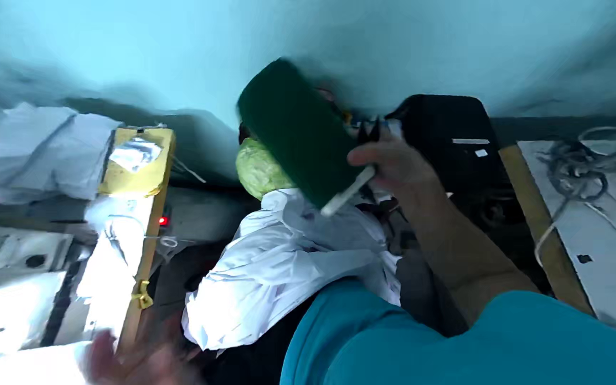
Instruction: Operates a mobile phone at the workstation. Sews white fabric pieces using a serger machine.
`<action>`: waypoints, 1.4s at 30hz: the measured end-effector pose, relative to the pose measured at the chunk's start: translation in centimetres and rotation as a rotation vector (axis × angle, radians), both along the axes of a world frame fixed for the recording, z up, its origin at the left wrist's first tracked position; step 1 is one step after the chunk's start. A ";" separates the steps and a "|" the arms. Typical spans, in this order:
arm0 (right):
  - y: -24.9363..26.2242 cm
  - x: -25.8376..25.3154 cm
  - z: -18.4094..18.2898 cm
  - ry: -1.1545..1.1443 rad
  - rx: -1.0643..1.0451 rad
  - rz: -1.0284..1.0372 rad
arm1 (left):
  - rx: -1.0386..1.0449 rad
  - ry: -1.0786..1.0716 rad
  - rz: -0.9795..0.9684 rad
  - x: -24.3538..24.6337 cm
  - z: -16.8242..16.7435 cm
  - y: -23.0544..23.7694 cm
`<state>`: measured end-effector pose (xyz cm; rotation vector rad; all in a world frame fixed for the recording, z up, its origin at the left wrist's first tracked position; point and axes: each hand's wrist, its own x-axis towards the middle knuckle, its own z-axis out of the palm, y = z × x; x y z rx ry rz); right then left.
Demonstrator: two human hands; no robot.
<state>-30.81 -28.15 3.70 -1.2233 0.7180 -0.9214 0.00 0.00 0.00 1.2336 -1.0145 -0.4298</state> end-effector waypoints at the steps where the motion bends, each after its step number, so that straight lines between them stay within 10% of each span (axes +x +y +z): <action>1: 1.2 2.0 -0.1 -0.022 0.022 0.134 | 0.041 0.151 -0.088 -3.4 -1.1 -3.4; 5: 5.3 7.7 -1.8 0.122 0.154 0.567 | 0.077 0.700 -0.033 -10.1 -2.1 -9.0; 13: 6.9 9.3 -4.4 0.287 -0.098 0.839 | 0.171 0.748 0.190 -9.1 -2.4 -7.1; 42: 10.2 9.9 -4.9 0.419 -0.245 0.430 | 0.165 0.718 0.128 -8.0 -3.1 -7.0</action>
